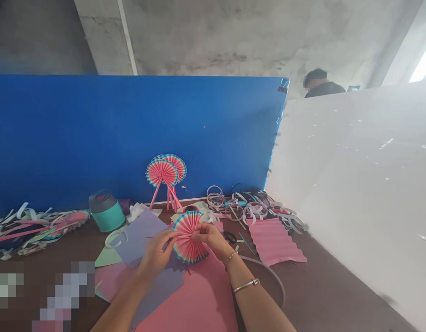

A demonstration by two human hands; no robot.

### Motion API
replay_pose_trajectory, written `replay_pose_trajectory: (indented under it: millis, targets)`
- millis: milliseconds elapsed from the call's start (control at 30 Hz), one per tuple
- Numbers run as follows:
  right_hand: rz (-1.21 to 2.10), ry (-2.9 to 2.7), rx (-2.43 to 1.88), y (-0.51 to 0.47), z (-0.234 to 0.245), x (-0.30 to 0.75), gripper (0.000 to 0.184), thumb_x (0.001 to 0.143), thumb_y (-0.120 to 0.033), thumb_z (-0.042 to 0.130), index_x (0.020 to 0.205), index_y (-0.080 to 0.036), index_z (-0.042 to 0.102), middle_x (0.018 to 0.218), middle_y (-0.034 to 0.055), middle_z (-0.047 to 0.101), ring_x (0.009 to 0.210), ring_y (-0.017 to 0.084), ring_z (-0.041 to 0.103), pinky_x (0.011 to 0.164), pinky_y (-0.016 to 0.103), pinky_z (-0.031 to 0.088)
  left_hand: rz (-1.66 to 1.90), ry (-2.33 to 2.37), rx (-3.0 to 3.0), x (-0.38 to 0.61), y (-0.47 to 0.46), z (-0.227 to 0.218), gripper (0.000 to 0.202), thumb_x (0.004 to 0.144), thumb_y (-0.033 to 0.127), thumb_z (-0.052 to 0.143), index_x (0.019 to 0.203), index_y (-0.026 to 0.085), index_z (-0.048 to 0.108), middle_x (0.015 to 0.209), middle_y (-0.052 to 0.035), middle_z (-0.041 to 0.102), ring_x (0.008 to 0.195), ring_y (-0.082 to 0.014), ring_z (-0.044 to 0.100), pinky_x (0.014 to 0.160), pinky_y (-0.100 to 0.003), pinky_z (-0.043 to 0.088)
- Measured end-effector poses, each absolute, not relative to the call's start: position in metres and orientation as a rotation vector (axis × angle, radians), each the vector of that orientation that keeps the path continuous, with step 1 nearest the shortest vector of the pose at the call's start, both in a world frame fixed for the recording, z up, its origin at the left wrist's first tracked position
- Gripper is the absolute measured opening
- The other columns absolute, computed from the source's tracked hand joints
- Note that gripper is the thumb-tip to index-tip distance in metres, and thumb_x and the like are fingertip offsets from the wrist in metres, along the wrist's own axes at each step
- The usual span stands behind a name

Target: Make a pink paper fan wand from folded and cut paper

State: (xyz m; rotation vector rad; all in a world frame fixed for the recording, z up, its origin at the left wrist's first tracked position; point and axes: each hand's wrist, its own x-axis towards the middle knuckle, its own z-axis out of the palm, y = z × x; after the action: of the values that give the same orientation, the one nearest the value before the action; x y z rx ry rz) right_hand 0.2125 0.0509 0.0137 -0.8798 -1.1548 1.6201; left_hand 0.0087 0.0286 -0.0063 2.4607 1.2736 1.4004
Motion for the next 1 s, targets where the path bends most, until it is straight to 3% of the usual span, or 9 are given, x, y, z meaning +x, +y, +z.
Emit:
replay_pose_trajectory:
  millis: [467,767,1000]
  targets:
    - [1.612,-1.146,-0.904,0.053,0.004,0.207,0.042,0.044,-0.034,0.09,0.071,-0.017,0.063,0.064,-0.004,0.062,0.063,0.012,0.055,0.068,0.026,0.039,1.107,1.567,2.588,0.018,0.013,0.014,0.014,0.08,0.012,0.053,0.083,0.023,0.062,0.081,-0.0023,0.066,0.086,-0.0221,0.057,0.074,-0.034,0.039]
    - [1.573,-1.244,-0.909,0.048,0.007,0.205,0.04,0.047,-0.04,0.088,0.069,-0.017,0.063,0.064,-0.004,0.059,0.063,0.012,0.052,0.067,0.027,0.039,1.029,1.603,2.591,0.021,0.013,0.013,0.01,0.087,0.026,0.055,0.08,0.022,0.061,0.082,-0.0016,0.064,0.085,-0.0221,0.054,0.074,-0.035,0.034]
    - [1.561,-1.277,-0.922,0.048,0.004,0.204,0.041,0.048,-0.042,0.087,0.07,-0.018,0.064,0.062,-0.0047,0.058,0.06,0.011,0.049,0.065,0.026,0.037,1.013,1.59,2.633,0.019,0.014,0.01,0.015,0.09,0.023,0.051,0.08,0.022,0.062,0.081,-0.0008,0.064,0.084,-0.0209,0.053,0.073,-0.034,0.033]
